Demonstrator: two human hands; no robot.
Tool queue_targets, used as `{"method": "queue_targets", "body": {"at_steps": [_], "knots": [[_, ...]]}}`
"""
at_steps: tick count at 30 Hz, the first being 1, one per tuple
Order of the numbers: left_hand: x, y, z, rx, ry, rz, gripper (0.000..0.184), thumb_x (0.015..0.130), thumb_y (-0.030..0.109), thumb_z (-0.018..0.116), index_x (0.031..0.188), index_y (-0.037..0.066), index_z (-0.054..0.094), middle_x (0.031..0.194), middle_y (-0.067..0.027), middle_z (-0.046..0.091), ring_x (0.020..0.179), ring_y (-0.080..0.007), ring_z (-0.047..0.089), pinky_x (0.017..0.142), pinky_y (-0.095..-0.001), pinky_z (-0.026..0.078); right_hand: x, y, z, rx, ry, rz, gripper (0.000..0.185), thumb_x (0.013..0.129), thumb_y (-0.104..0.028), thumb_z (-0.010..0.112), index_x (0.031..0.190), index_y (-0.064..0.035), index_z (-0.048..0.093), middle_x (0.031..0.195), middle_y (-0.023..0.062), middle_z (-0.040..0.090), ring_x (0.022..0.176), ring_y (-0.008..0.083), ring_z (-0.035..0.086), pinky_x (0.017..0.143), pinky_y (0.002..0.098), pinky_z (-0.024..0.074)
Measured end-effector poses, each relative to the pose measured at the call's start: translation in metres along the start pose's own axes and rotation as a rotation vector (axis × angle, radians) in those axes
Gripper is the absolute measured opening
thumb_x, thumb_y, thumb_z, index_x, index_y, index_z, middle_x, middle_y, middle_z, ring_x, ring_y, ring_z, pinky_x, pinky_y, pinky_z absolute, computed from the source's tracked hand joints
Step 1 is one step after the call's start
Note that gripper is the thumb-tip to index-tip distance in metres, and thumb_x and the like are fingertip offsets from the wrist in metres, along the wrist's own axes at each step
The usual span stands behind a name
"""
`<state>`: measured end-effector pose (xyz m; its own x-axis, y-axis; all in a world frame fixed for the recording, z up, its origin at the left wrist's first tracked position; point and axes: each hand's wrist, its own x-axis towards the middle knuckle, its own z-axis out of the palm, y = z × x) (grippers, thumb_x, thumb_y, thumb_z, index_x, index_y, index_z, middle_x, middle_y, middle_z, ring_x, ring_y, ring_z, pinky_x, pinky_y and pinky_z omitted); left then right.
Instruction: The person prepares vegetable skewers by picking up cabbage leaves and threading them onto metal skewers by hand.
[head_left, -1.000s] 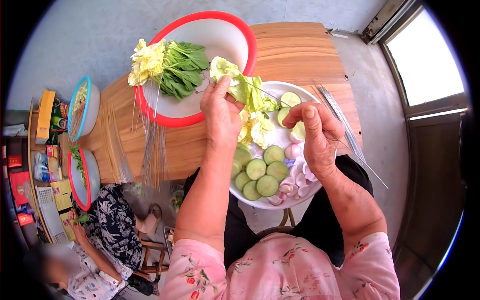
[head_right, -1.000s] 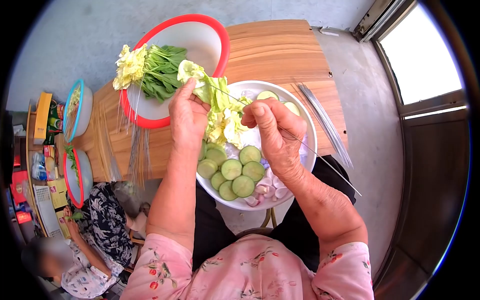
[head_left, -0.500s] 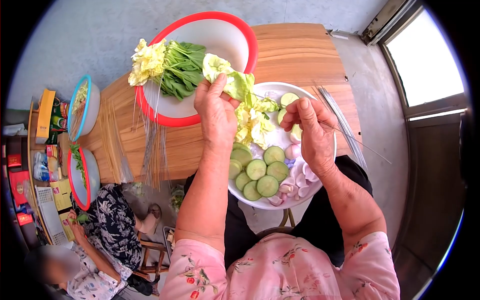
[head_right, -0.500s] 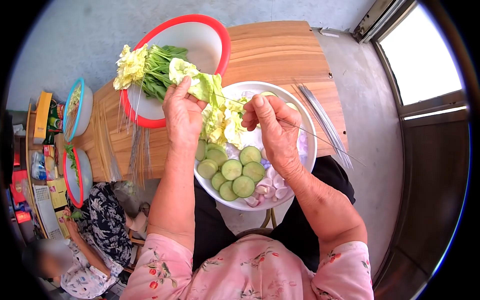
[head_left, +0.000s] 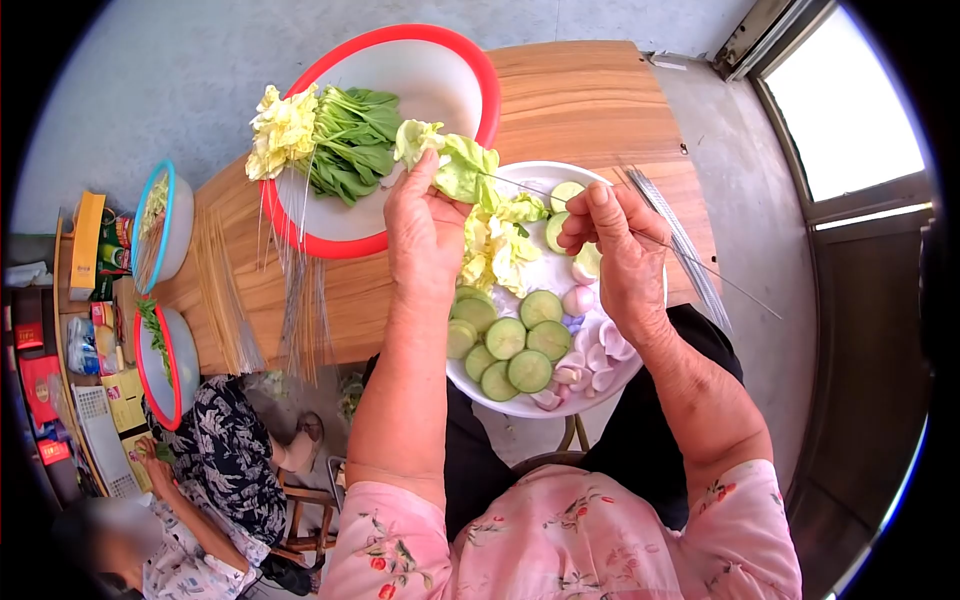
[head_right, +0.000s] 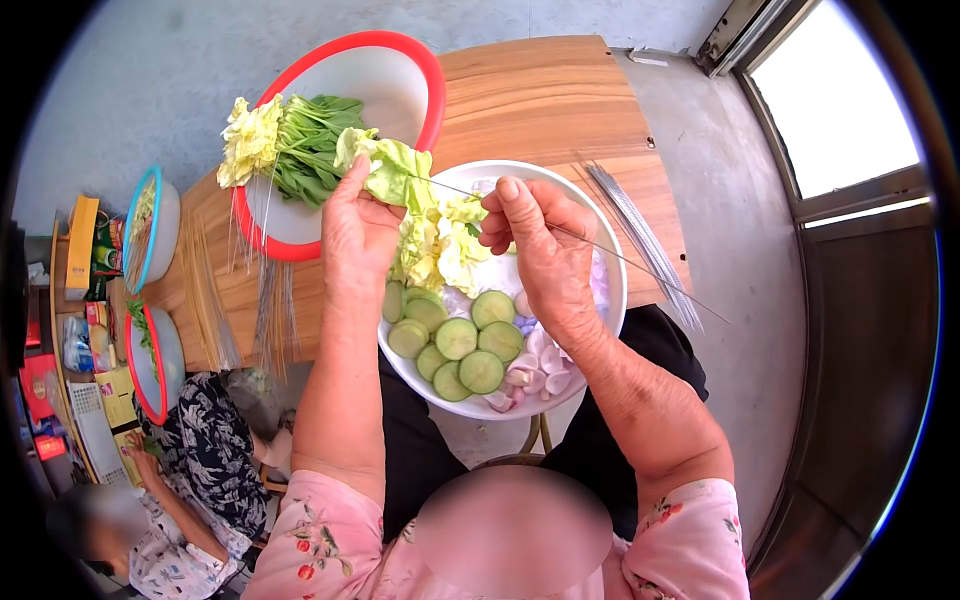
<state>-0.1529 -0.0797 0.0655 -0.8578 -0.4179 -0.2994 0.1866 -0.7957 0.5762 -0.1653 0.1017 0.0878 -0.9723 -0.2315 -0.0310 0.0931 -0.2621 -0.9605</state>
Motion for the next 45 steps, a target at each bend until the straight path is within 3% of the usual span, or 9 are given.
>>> {"method": "queue_targets", "body": {"at_steps": [13, 21, 24, 28, 34, 39, 42, 43, 45], "knots": [[0.001, 0.0, -0.001, -0.009, 0.029, -0.022, 0.03, 0.085, 0.003, 0.052, 0.114, 0.0, 0.046, 0.108, -0.012, 0.055, 0.097, -0.0268, 0.058, 0.083, -0.0403, 0.05, 0.0, -0.003, -0.005, -0.016, -0.016, -0.022, 0.034, 0.091, -0.03, 0.054, 0.081, 0.0016, 0.061, 0.067, 0.0067, 0.059, 0.059, 0.0143, 0.057, 0.056, 0.0265, 0.046], [-0.013, -0.002, 0.014, 0.768, -0.139, 0.141, 0.017, 0.078, 0.0, 0.059, 0.094, -0.001, 0.063, 0.085, -0.0051, 0.065, 0.072, -0.0099, 0.06, 0.063, -0.0222, 0.048, 0.01, -0.005, -0.007, -0.28, 0.044, -0.174, 0.026, 0.089, -0.024, 0.057, 0.098, 0.0006, 0.064, 0.071, 0.004, 0.058, 0.062, 0.0093, 0.054, 0.058, 0.0222, 0.044], [-0.021, -0.002, 0.024, 1.005, -0.232, 0.149, 0.013, 0.076, 0.0, 0.062, 0.089, -0.001, 0.064, 0.076, -0.0019, 0.064, 0.067, -0.0053, 0.057, 0.059, -0.0199, 0.045, 0.017, -0.006, -0.008, -0.638, -0.022, -0.399, 0.022, 0.082, -0.017, 0.064, 0.097, -0.002, 0.063, 0.079, 0.0138, 0.06, 0.073, 0.0266, 0.058, 0.064, 0.0325, 0.0451], [-0.023, -0.005, 0.024, 1.301, -0.341, 0.187, 0.012, 0.074, 0.003, 0.064, 0.085, -0.001, 0.064, 0.069, 0.0002, 0.062, 0.064, -0.0034, 0.053, 0.058, -0.0204, 0.044, 0.019, -0.006, -0.007, -0.714, -0.094, -0.554, 0.023, 0.077, -0.013, 0.066, 0.097, -0.0013, 0.063, 0.083, 0.0146, 0.059, 0.076, 0.0301, 0.058, 0.066, 0.0348, 0.0462], [-0.026, -0.001, 0.026, 1.483, -0.451, 0.203, 0.015, 0.072, 0.004, 0.065, 0.086, 0.0, 0.065, 0.068, -0.0016, 0.062, 0.065, -0.0057, 0.054, 0.06, -0.0233, 0.045, 0.019, 0.002, -0.01, -0.716, -0.316, -0.483, 0.022, 0.075, -0.009, 0.067, 0.095, -0.0023, 0.064, 0.079, 0.0136, 0.058, 0.076, 0.031, 0.058, 0.066, 0.0359, 0.0474], [-0.022, -0.008, 0.024, 1.388, -0.444, 0.252, 0.02, 0.071, 0.008, 0.07, 0.089, 0.0, 0.064, 0.074, -0.0042, 0.063, 0.068, -0.009, 0.056, 0.065, -0.0251, 0.047, 0.018, 0.009, -0.008, -0.569, -0.146, -0.218, 0.017, 0.078, -0.007, 0.065, 0.093, 0.0008, 0.064, 0.075, 0.0111, 0.061, 0.067, 0.0223, 0.059, 0.062, 0.0322, 0.0476], [-0.007, -0.01, 0.018, 1.436, -0.169, 1.196, 0.022, 0.075, 0.015, 0.071, 0.086, -0.002, 0.063, 0.073, -0.0047, 0.063, 0.069, -0.0146, 0.06, 0.067, -0.0265, 0.048, 0.026, 0.013, -0.012, -0.259, 0.015, -0.023, 0.016, 0.081, -0.008, 0.063, 0.092, 0.0042, 0.063, 0.075, 0.0084, 0.063, 0.065, 0.015, 0.058, 0.061, 0.0274, 0.0479], [-0.011, -0.01, 0.02, 1.431, -0.172, 1.199, 0.022, 0.075, 0.015, 0.071, 0.086, -0.002, 0.063, 0.073, -0.0047, 0.063, 0.069, -0.0146, 0.06, 0.067, -0.0265, 0.048, 0.029, 0.013, -0.014, -0.084, 0.066, 0.065, 0.017, 0.083, -0.009, 0.063, 0.092, 0.0057, 0.063, 0.076, 0.0073, 0.064, 0.065, 0.0118, 0.057, 0.061, 0.025, 0.048], [-0.028, -0.006, 0.025, 1.073, -0.012, 0.314, 0.022, 0.079, 0.021, 0.069, 0.087, 0.001, 0.064, 0.074, -0.005, 0.063, 0.069, -0.0127, 0.059, 0.063, -0.0266, 0.046, 0.03, 0.012, -0.015, 0.012, 0.068, 0.086, 0.019, 0.084, -0.011, 0.062, 0.093, 0.0055, 0.063, 0.078, 0.0059, 0.064, 0.066, 0.0109, 0.057, 0.062, 0.0228, 0.0487]]}}
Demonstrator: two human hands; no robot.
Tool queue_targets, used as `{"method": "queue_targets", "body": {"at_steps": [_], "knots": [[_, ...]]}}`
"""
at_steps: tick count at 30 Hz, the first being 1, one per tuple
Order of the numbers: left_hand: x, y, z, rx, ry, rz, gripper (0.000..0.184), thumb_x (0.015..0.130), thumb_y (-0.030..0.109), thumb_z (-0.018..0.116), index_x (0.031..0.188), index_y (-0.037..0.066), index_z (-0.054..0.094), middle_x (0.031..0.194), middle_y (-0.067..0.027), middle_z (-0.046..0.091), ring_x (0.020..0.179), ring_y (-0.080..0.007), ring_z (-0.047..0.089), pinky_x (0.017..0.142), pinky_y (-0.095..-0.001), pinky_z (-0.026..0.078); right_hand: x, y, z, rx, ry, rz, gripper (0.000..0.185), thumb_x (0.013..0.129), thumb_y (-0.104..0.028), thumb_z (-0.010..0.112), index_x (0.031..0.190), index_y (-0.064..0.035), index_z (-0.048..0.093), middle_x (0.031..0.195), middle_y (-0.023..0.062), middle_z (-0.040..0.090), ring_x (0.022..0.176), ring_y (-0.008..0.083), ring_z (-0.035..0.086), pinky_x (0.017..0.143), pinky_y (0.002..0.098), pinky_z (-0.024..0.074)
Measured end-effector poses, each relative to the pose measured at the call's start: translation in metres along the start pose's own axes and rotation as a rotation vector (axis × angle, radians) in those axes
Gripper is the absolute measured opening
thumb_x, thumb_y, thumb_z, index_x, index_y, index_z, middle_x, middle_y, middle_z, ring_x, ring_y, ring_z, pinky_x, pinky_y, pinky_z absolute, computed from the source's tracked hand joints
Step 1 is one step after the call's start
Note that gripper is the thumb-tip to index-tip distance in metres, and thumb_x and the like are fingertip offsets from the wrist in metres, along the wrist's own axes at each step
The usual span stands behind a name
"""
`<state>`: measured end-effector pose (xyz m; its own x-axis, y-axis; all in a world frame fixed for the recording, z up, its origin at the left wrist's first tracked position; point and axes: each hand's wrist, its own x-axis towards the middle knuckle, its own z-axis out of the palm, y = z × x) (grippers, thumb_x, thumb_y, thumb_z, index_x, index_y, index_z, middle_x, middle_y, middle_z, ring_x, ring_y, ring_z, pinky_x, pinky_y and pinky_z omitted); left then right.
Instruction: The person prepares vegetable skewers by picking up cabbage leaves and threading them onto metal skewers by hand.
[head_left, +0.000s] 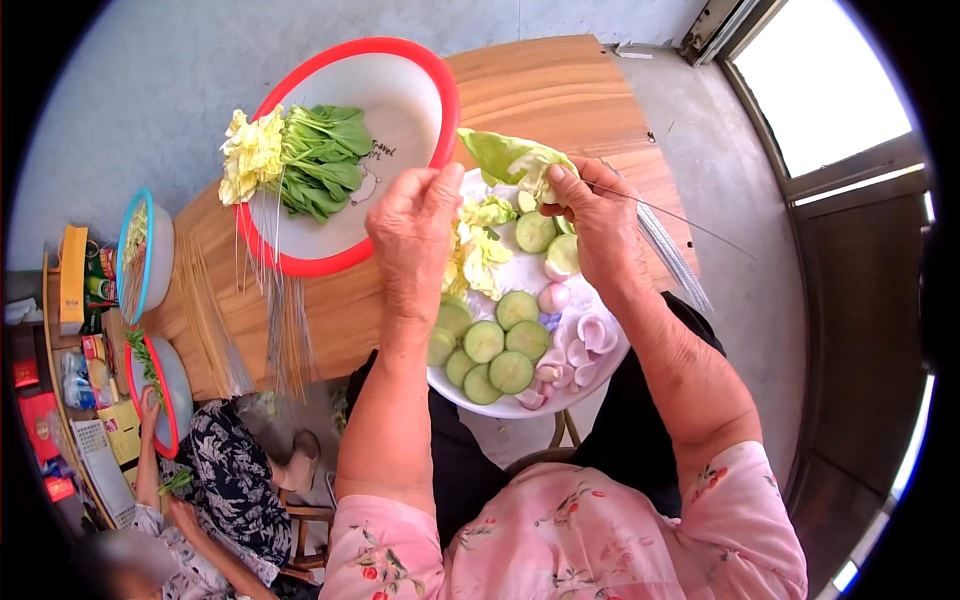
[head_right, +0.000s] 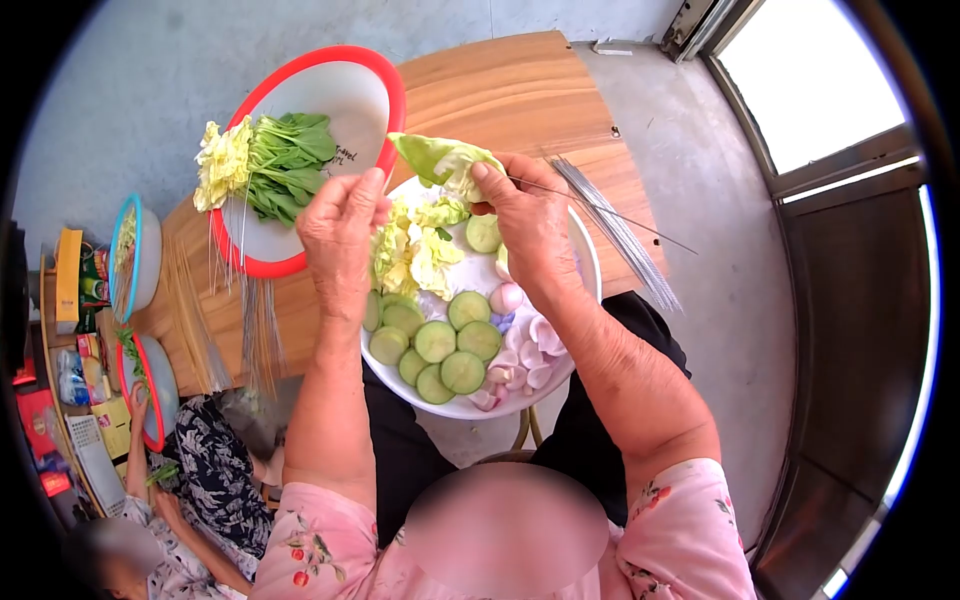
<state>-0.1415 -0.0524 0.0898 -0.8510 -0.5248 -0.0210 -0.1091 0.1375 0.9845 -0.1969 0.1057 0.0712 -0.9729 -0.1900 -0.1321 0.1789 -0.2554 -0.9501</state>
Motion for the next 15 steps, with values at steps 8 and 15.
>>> {"method": "queue_targets", "body": {"at_steps": [8, 15], "knots": [[-0.008, -0.019, 0.028, -0.536, -0.303, -0.303, 0.027, 0.083, 0.03, 0.064, 0.1, 0.009, 0.061, 0.096, -0.0012, 0.062, 0.088, -0.0114, 0.054, 0.074, -0.0282, 0.042, -0.01, 0.007, 0.008, 0.21, -0.054, 0.086, 0.017, 0.085, -0.012, 0.061, 0.094, 0.0031, 0.063, 0.081, 0.0053, 0.064, 0.07, 0.0102, 0.058, 0.063, 0.0233, 0.0488], [-0.011, -0.017, 0.031, -0.756, -0.214, -0.283, 0.018, 0.08, 0.014, 0.066, 0.098, 0.01, 0.063, 0.089, 0.002, 0.063, 0.084, -0.0089, 0.056, 0.074, -0.0261, 0.044, -0.014, 0.01, 0.017, 0.048, -0.011, 0.048, 0.018, 0.084, -0.014, 0.064, 0.091, 0.0019, 0.064, 0.076, 0.0035, 0.063, 0.064, 0.0074, 0.052, 0.057, 0.0217, 0.0435]]}}
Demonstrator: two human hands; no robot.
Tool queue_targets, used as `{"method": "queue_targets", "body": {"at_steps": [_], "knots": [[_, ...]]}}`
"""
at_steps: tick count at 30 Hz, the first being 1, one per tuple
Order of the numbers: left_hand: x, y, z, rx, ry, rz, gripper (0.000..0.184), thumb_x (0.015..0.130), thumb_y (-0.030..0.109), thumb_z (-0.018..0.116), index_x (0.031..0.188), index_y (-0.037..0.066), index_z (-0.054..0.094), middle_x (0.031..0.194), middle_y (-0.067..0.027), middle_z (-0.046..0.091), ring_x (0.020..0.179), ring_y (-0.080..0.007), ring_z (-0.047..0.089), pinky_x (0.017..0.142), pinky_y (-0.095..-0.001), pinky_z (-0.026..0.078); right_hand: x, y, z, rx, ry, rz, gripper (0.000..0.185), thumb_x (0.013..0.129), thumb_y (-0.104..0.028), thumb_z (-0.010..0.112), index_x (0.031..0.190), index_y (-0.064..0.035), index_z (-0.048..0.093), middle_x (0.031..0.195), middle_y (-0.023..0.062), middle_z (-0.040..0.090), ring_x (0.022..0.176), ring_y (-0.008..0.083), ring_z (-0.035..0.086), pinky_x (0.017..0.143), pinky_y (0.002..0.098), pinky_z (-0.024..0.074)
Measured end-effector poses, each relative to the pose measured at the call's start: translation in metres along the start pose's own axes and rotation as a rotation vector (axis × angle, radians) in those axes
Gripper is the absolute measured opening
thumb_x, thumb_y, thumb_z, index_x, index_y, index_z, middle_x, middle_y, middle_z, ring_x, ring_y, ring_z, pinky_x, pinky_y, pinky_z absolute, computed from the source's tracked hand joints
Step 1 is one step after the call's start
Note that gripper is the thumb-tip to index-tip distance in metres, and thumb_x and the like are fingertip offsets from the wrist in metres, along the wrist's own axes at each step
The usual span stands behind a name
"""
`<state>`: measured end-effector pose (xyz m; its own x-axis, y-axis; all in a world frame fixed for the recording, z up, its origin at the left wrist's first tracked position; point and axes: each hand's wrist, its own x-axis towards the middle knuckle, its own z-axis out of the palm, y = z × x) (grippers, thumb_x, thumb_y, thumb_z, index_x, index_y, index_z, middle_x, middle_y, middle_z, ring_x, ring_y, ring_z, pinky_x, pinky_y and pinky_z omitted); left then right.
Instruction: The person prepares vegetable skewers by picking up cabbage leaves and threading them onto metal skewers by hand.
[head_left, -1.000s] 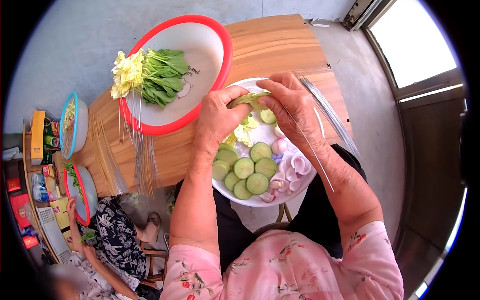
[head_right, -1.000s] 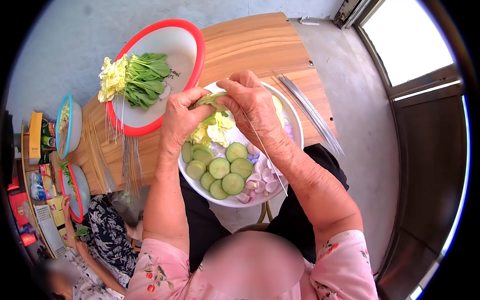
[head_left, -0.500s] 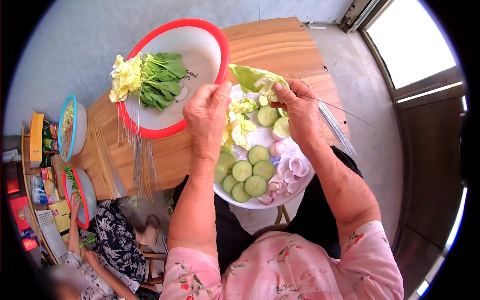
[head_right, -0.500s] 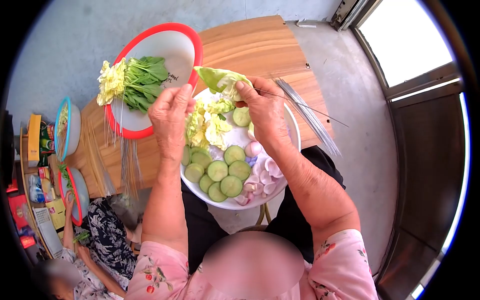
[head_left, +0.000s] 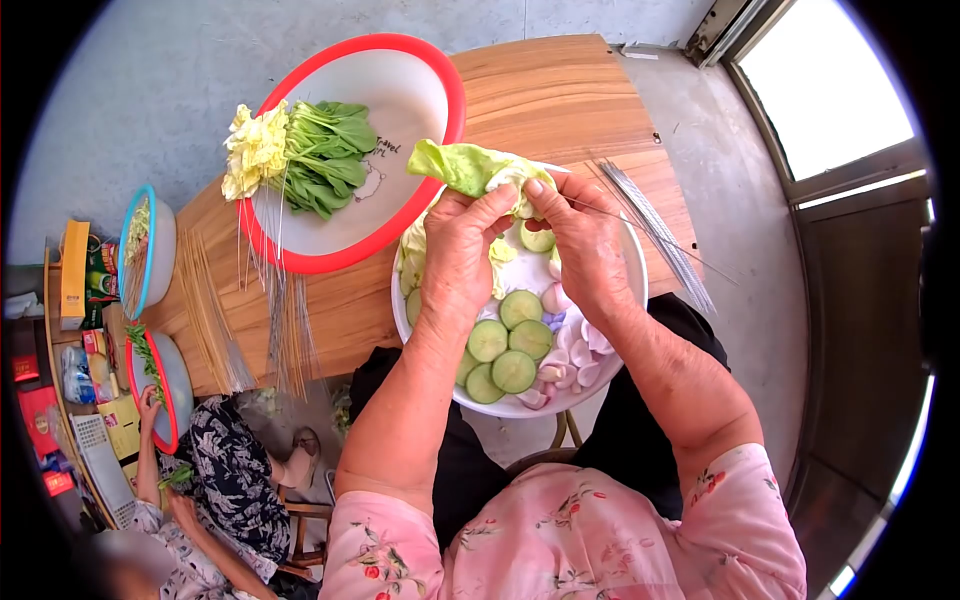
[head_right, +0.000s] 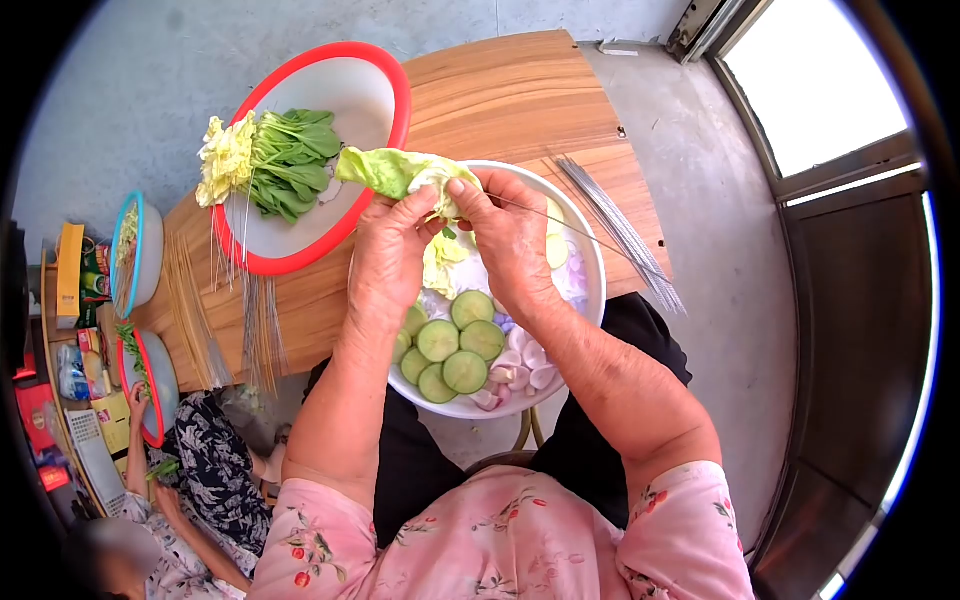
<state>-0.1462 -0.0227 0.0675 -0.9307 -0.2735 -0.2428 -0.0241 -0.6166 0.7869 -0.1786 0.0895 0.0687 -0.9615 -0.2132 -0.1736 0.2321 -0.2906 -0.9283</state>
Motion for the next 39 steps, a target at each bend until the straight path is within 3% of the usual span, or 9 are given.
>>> {"method": "queue_targets", "body": {"at_steps": [7, 9, 15, 19, 21, 28, 33, 37, 39], "knots": [[0.004, 0.013, -0.007, -0.051, 0.05, 0.035, 0.024, 0.082, 0.009, 0.058, 0.106, 0.007, 0.056, 0.098, -0.0047, 0.061, 0.086, -0.0141, 0.059, 0.075, -0.0299, 0.048, -0.003, -0.001, 0.007, -0.149, -0.024, -0.005, 0.019, 0.084, -0.014, 0.063, 0.089, 0.0042, 0.065, 0.069, 0.003, 0.061, 0.059, 0.007, 0.051, 0.054, 0.0217, 0.0429], [0.006, 0.015, -0.01, -0.069, 0.07, -0.016, 0.027, 0.083, 0.012, 0.057, 0.108, 0.005, 0.052, 0.102, -0.0083, 0.059, 0.093, -0.0196, 0.058, 0.081, -0.0368, 0.048, -0.003, 0.0, 0.007, -0.212, -0.01, -0.034, 0.019, 0.085, -0.014, 0.062, 0.09, 0.0045, 0.065, 0.068, 0.0031, 0.061, 0.057, 0.0069, 0.051, 0.052, 0.0214, 0.0433], [0.009, 0.014, -0.015, -0.091, 0.084, -0.021, 0.026, 0.085, 0.014, 0.056, 0.108, 0.004, 0.052, 0.103, -0.0106, 0.06, 0.093, -0.0215, 0.06, 0.079, -0.0397, 0.051, -0.003, -0.004, 0.007, -0.192, 0.01, -0.007, 0.017, 0.084, -0.011, 0.061, 0.089, 0.0045, 0.065, 0.066, 0.0034, 0.06, 0.054, 0.0063, 0.05, 0.049, 0.0199, 0.0433], [0.007, 0.016, -0.011, -0.044, 0.069, -0.046, 0.026, 0.085, 0.014, 0.057, 0.108, 0.004, 0.052, 0.102, -0.01, 0.06, 0.091, -0.0203, 0.06, 0.077, -0.0383, 0.051, -0.003, -0.004, 0.006, -0.219, 0.006, -0.002, 0.016, 0.084, -0.011, 0.061, 0.088, 0.0045, 0.065, 0.065, 0.0034, 0.06, 0.054, 0.0063, 0.05, 0.048, 0.0201, 0.043], [0.005, 0.016, -0.007, -0.018, 0.052, -0.012, 0.022, 0.082, 0.01, 0.061, 0.103, 0.003, 0.056, 0.095, -0.007, 0.062, 0.084, -0.0155, 0.062, 0.065, -0.0289, 0.052, -0.003, -0.004, 0.007, -0.196, 0.002, 0.002, 0.016, 0.084, -0.011, 0.062, 0.087, 0.0046, 0.065, 0.064, 0.0033, 0.06, 0.053, 0.0062, 0.05, 0.048, 0.0202, 0.0427], [0.004, 0.012, -0.004, 0.058, 0.064, 0.047, 0.023, 0.079, 0.004, 0.063, 0.101, 0.002, 0.057, 0.094, -0.0065, 0.062, 0.081, -0.0141, 0.062, 0.065, -0.0277, 0.053, -0.002, -0.003, 0.006, -0.21, 0.0, -0.004, 0.016, 0.083, -0.01, 0.062, 0.088, 0.0044, 0.065, 0.064, 0.0028, 0.06, 0.055, 0.0065, 0.051, 0.049, 0.0209, 0.0432], [0.008, 0.017, -0.01, -0.013, 0.18, 0.112, 0.021, 0.079, -0.001, 0.059, 0.099, 0.002, 0.057, 0.094, -0.0086, 0.062, 0.081, -0.0167, 0.062, 0.067, -0.0289, 0.053, 0.001, -0.009, 0.003, -0.184, 0.088, -0.134, 0.025, 0.087, -0.021, 0.062, 0.089, 0.0034, 0.065, 0.066, 0.0033, 0.06, 0.058, 0.0081, 0.053, 0.053, 0.0229, 0.0452], [0.015, 0.028, -0.02, -0.107, 0.234, 0.179, 0.021, 0.078, -0.004, 0.059, 0.099, 0.001, 0.057, 0.095, -0.0091, 0.062, 0.081, -0.0184, 0.063, 0.068, -0.0301, 0.054, 0.01, -0.031, -0.009, 0.079, 0.148, -0.272, 0.039, 0.09, -0.034, 0.055, 0.082, 0.0036, 0.062, 0.065, 0.0081, 0.058, 0.056, 0.014, 0.056, 0.052, 0.0256, 0.0472], [0.018, 0.031, -0.026, -0.11, 0.262, 0.206, 0.021, 0.079, -0.004, 0.059, 0.099, 0.002, 0.056, 0.095, -0.0088, 0.061, 0.08, -0.0182, 0.062, 0.069, -0.0299, 0.054, 0.01, -0.037, -0.017, 0.152, 0.026, -0.265, 0.043, 0.091, -0.038, 0.051, 0.078, 0.0025, 0.06, 0.064, 0.0096, 0.058, 0.053, 0.0157, 0.056, 0.05, 0.0267, 0.0471]]}}
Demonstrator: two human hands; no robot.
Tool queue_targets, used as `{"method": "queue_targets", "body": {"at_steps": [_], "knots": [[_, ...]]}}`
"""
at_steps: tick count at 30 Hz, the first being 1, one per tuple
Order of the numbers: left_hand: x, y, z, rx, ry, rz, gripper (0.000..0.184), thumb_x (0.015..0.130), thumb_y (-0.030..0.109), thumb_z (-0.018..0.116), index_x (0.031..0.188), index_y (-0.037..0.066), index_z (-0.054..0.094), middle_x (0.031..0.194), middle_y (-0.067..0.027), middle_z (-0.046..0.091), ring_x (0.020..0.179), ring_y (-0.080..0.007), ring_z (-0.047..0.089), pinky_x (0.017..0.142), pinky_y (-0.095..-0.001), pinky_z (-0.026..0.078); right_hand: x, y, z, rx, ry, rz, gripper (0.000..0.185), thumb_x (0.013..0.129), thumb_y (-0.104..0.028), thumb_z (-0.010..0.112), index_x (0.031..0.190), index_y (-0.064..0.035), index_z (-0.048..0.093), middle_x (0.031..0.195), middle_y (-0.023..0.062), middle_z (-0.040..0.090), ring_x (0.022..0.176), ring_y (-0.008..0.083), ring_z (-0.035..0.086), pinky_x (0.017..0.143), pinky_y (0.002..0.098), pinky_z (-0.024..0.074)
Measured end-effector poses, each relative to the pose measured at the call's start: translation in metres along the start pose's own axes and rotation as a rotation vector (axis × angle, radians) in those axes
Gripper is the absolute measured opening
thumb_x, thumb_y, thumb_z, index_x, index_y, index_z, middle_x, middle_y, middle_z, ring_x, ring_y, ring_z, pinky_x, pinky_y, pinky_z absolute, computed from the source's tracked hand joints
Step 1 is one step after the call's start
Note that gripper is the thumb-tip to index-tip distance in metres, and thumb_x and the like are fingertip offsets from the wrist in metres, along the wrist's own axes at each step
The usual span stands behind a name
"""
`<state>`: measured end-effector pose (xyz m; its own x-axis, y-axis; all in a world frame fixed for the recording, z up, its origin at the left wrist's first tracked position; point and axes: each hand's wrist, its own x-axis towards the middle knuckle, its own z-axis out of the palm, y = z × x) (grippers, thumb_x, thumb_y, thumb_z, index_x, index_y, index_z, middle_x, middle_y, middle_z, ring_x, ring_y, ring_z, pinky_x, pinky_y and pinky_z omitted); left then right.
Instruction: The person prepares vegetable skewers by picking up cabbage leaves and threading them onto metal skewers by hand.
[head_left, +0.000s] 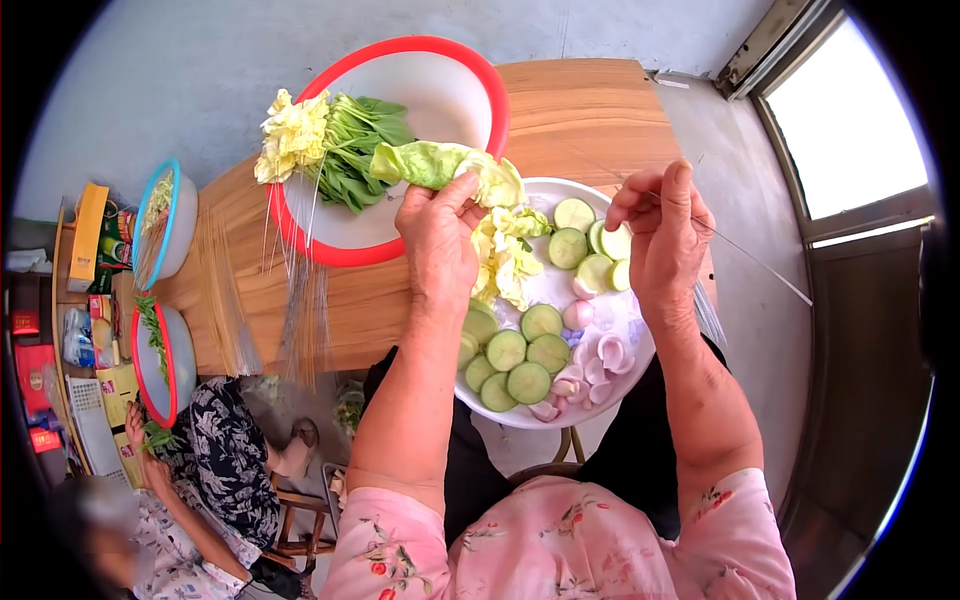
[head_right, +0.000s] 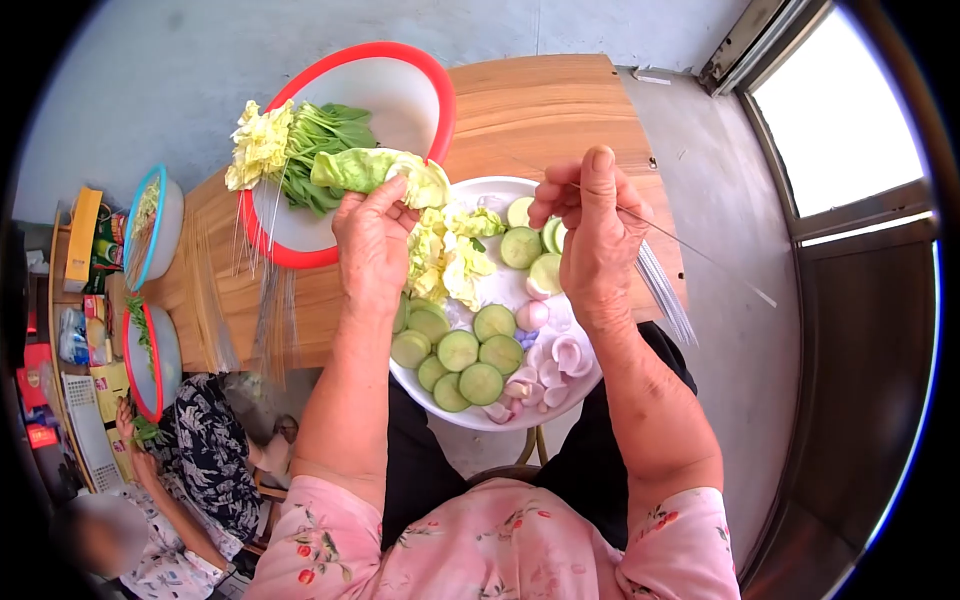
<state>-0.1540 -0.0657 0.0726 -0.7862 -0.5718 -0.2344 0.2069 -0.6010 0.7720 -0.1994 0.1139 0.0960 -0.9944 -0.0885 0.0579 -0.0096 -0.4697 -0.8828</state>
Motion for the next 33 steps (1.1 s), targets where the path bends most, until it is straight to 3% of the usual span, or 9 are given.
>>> {"method": "queue_targets", "body": {"at_steps": [4, 8, 20, 33], "knots": [[0.003, 0.003, -0.003, -0.048, 0.041, 0.054, 0.02, 0.079, -0.003, 0.06, 0.099, 0.002, 0.056, 0.094, -0.008, 0.061, 0.08, -0.0173, 0.061, 0.069, -0.0291, 0.054, -0.011, -0.003, 0.005, -0.057, -0.119, 0.078, 0.046, 0.093, -0.04, 0.047, 0.076, 0.0019, 0.058, 0.063, 0.0099, 0.057, 0.05, 0.016, 0.055, 0.048, 0.0261, 0.046], [0.004, 0.004, -0.005, -0.084, 0.039, 0.063, 0.021, 0.079, -0.004, 0.061, 0.099, 0.001, 0.057, 0.096, -0.0083, 0.06, 0.083, -0.0174, 0.061, 0.071, -0.0296, 0.054, -0.007, 0.004, 0.002, -0.038, 0.004, 0.091, 0.046, 0.093, -0.039, 0.047, 0.074, 0.0013, 0.057, 0.062, 0.0096, 0.056, 0.05, 0.0161, 0.054, 0.048, 0.0263, 0.0457], [0.007, 0.002, -0.006, -0.204, 0.013, -0.05, 0.024, 0.079, -0.006, 0.061, 0.101, 0.001, 0.056, 0.099, -0.0091, 0.06, 0.087, -0.019, 0.06, 0.077, -0.0315, 0.053, -0.013, 0.013, 0.007, 0.132, -0.072, 0.277, 0.044, 0.094, -0.038, 0.045, 0.075, 0.0001, 0.055, 0.063, 0.0106, 0.056, 0.052, 0.0178, 0.054, 0.049, 0.029, 0.046], [0.004, -0.002, -0.001, -0.192, -0.041, -0.079, 0.026, 0.077, -0.007, 0.062, 0.101, 0.002, 0.057, 0.095, -0.0072, 0.062, 0.083, -0.0174, 0.061, 0.071, -0.0292, 0.052, -0.012, 0.015, 0.002, 0.226, -0.044, 0.369, 0.041, 0.095, -0.037, 0.043, 0.076, -0.0023, 0.053, 0.063, 0.0089, 0.056, 0.053, 0.017, 0.054, 0.051, 0.0287, 0.0461]]}}
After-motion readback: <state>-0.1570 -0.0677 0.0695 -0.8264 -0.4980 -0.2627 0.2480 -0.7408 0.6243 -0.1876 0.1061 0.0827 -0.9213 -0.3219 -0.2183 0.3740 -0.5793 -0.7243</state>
